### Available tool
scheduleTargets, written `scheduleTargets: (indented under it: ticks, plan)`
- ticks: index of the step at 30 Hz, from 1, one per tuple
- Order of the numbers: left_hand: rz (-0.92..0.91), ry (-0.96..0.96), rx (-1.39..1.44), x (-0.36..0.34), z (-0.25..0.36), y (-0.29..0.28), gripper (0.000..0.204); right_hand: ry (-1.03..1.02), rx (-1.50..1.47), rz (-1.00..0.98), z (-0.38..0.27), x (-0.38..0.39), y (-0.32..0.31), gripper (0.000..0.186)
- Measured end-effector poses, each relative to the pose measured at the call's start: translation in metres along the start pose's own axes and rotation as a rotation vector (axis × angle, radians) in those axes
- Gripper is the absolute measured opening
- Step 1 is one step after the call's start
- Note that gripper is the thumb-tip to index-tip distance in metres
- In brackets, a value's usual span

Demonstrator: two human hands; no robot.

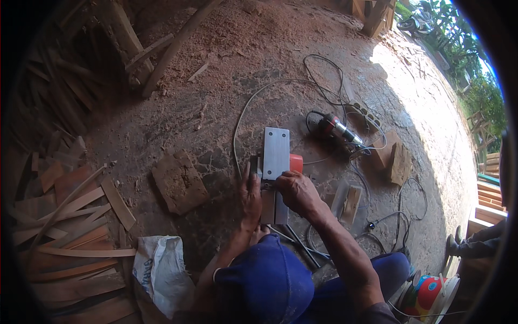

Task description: The person uses a T-handle hex key to tighten or adjust components on an electric hand planer, then fits a small metal blade or guide into the tool by hand.

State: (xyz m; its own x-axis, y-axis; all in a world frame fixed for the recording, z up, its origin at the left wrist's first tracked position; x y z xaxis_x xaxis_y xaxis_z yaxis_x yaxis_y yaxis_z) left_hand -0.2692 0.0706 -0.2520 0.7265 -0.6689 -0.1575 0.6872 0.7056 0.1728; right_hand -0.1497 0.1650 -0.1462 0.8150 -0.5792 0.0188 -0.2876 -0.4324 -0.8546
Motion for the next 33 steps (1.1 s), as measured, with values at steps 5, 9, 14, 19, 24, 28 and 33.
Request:
scheduleTargets:
  ticks: [5, 9, 14, 19, 24, 28, 33]
  plan:
    - [-0.001, -0.035, 0.021, 0.0, 0.005, 0.003, 0.049, -0.003, -0.049, 0.019, -0.005, 0.003, -0.003, 0.023]
    - [-0.011, -0.034, 0.021, -0.001, 0.014, 0.007, 0.049, -0.022, 0.082, 0.024, -0.002, 0.004, -0.001, 0.022]
    - [0.006, -0.038, 0.067, 0.002, 0.006, 0.005, 0.052, 0.023, 0.121, 0.004, -0.003, 0.004, 0.0, 0.016]
    - [-0.033, -0.027, 0.029, 0.003, 0.01, 0.006, 0.053, -0.029, 0.14, 0.043, 0.005, 0.003, 0.003, 0.01]
    - [-0.044, -0.004, 0.094, -0.003, 0.009, 0.008, 0.053, -0.02, 0.099, 0.087, -0.002, 0.004, -0.007, 0.011]
    - [-0.063, -0.036, 0.098, -0.004, 0.007, 0.001, 0.053, -0.063, 0.137, 0.126, 0.002, 0.001, 0.004, 0.014]
    - [-0.091, -0.085, 0.157, -0.009, 0.008, 0.006, 0.055, 0.112, -0.069, 0.327, 0.008, 0.011, -0.028, 0.028]
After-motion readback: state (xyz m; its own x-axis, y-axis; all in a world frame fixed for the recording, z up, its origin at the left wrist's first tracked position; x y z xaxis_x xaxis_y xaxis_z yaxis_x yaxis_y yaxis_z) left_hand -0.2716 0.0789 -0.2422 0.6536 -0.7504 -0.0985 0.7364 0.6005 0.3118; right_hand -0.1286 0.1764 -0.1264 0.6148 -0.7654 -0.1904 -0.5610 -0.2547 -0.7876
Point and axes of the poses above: each hand's wrist, its own x-axis away from the middle knuckle, its own y-axis out of the palm, z = x × y, the point moved 4 cm from there along -x, towards the middle knuckle, and after that the axes turned 9 degrees about y, right-handed, at the moved point
